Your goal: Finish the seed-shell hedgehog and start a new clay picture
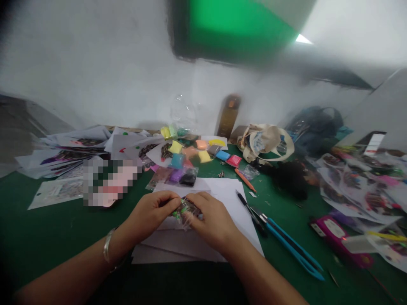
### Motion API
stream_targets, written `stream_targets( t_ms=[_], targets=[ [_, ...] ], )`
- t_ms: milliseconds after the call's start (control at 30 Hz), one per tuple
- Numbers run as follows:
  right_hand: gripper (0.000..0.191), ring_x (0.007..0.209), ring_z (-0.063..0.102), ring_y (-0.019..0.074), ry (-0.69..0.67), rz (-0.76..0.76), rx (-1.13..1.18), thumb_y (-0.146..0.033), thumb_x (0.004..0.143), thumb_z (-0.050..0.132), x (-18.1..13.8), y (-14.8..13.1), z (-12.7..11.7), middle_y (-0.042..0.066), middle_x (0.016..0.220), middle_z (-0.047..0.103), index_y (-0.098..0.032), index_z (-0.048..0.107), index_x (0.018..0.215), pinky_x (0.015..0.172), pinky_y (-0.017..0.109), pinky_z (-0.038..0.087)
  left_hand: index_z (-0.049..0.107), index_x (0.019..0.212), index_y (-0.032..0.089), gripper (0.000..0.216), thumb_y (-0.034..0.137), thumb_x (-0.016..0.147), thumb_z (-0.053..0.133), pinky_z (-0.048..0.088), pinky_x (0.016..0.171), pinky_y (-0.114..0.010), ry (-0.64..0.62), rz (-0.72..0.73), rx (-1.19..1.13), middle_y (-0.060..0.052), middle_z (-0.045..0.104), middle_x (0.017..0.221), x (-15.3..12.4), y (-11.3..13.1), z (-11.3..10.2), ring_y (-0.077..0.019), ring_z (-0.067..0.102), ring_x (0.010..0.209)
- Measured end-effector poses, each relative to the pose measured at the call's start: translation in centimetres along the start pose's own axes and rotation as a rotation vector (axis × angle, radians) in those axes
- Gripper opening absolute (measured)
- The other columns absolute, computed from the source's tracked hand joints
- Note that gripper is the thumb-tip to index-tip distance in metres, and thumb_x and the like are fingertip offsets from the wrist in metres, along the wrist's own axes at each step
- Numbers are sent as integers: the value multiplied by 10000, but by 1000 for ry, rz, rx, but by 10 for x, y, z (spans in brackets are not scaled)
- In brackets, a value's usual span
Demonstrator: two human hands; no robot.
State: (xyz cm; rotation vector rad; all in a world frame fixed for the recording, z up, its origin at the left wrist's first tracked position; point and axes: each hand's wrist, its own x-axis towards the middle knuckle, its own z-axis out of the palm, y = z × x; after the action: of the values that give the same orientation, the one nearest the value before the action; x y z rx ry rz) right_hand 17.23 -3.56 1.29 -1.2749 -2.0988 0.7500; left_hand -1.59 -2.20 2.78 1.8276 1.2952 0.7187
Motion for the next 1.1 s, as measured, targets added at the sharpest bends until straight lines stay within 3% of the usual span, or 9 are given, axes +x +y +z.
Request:
stream_targets(
  t_ms=[100, 267, 400, 500, 667, 867, 967, 1100],
  targets=[
    [420, 1043, 547, 216, -16, -6, 74, -264, 791, 649, 0, 4, -3, 59, 1157, 604, -245, 574, 1204, 902, 363, 437, 610, 656, 179, 256, 320, 834, 492, 373, 606, -230, 7, -24, -18, 34, 577, 621, 2, 0, -3, -122, 517, 632],
    [571, 807, 580, 141, 24, 141, 275, -229, 772, 648, 0, 7, -7, 47, 1173, 557, -280, 456, 1307, 734, 309, 498, 612, 662, 174, 256, 332, 831, 503, 384, 583, -233, 4, -82, -122, 31, 566, 594, 5, 0, -7, -117, 515, 594],
    [630, 778, 576, 121, 93, 209, 381, -201, 739, 669, 1, 7, -10, 35, 1185, 522, -315, 408, 1301, 713, 297, 499, 645, 723, 163, 243, 359, 814, 533, 416, 572, -238, 24, -141, -190, 12, 588, 620, 7, -5, -7, -124, 530, 592],
    [548, 768, 572, 123, 172, 221, 449, -218, 744, 669, 3, 10, -12, 21, 1098, 553, -298, 444, 1237, 682, 284, 489, 661, 756, 162, 246, 384, 797, 563, 443, 565, -237, 80, -164, -236, 3, 607, 654, 9, -10, -8, -126, 546, 599],
    [174, 628, 544, 110, 249, 285, 547, -285, 822, 595, 6, 17, -16, -8, 781, 592, -198, 609, 972, 604, 263, 450, 659, 814, 157, 265, 416, 780, 610, 525, 636, -272, 146, -237, -369, -23, 644, 788, 14, -16, -14, -154, 633, 693],
    [188, 565, 554, 108, 218, 314, 641, -315, 824, 604, 7, 16, -15, 10, 756, 654, -177, 655, 941, 577, 264, 436, 656, 821, 161, 300, 456, 777, 624, 551, 667, -297, 187, -274, -394, -32, 653, 833, 18, -23, -18, -166, 666, 709],
    [164, 516, 531, 99, 204, 305, 638, -328, 829, 604, 6, 13, -15, -9, 648, 630, -171, 650, 817, 527, 243, 404, 653, 807, 163, 303, 463, 777, 626, 551, 657, -284, 184, -283, -388, -34, 659, 845, 19, -23, -18, -163, 661, 718],
    [315, 443, 467, 79, 198, 298, 645, -391, 847, 585, 7, 12, -14, -29, 512, 553, -161, 602, 633, 458, 221, 338, 654, 791, 158, 312, 469, 769, 635, 546, 643, -270, 183, -275, -378, -30, 662, 813, 20, -25, -18, -159, 654, 701]
  ],
)
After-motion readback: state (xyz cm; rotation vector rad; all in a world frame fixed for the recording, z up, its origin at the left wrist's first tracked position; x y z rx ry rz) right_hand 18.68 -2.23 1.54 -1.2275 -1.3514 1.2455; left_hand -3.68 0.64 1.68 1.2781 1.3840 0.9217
